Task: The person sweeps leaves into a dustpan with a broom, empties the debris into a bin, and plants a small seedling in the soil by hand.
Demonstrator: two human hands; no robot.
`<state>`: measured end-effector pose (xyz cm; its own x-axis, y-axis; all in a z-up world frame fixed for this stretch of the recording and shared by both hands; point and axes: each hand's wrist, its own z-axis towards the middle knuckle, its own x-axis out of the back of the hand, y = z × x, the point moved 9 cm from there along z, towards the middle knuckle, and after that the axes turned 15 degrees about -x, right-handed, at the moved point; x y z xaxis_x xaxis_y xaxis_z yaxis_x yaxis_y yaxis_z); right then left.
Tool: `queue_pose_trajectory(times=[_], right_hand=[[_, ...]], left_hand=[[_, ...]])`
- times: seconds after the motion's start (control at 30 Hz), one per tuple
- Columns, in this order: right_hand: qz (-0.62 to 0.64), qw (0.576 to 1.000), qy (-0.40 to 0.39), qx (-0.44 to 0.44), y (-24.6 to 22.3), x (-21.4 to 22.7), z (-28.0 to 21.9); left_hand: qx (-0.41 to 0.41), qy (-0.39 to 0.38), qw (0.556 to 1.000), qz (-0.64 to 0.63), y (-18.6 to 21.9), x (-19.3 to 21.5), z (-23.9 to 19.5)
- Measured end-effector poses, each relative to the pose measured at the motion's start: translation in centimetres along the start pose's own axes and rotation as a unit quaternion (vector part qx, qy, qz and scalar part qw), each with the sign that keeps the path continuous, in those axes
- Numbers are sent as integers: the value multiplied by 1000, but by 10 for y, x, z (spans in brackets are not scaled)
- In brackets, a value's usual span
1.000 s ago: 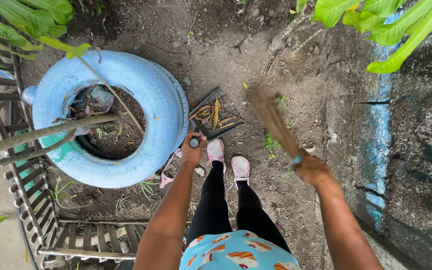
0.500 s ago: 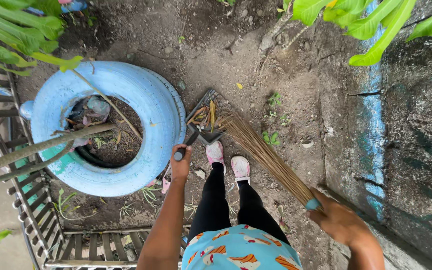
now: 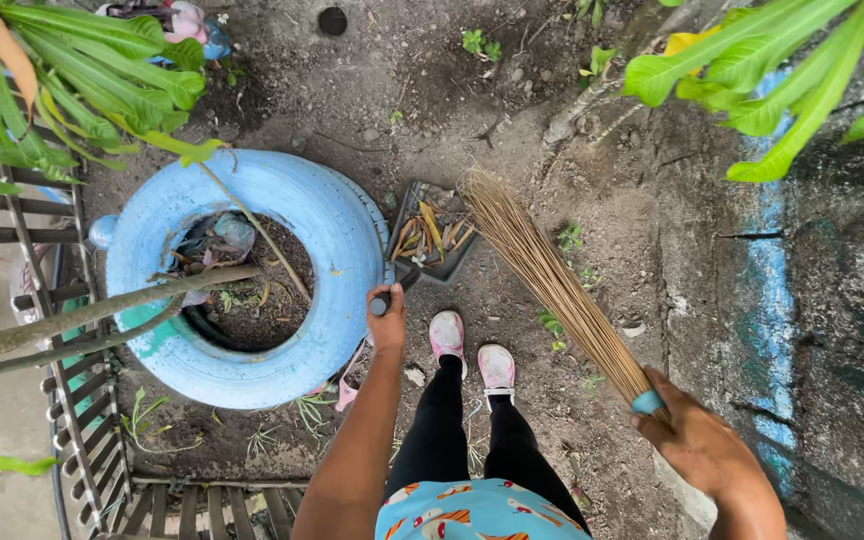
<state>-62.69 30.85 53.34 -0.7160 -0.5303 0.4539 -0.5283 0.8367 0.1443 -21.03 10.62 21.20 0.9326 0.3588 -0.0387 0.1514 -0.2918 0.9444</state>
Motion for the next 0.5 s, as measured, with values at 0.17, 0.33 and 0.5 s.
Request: queue_pose_trajectory(times=[0.17,0.33,0.5], right_hand=[[-13,1000,7,21,-52,-1,6],[138,985,-79,63,-114,-49,47],[572,714,-388,110,-168,-109,62]], left_hand=[[34,34,999,-23,5,-10,11],[36,63,997,-39,19,-27,16],[-84,25,994,60,56,-53,21]])
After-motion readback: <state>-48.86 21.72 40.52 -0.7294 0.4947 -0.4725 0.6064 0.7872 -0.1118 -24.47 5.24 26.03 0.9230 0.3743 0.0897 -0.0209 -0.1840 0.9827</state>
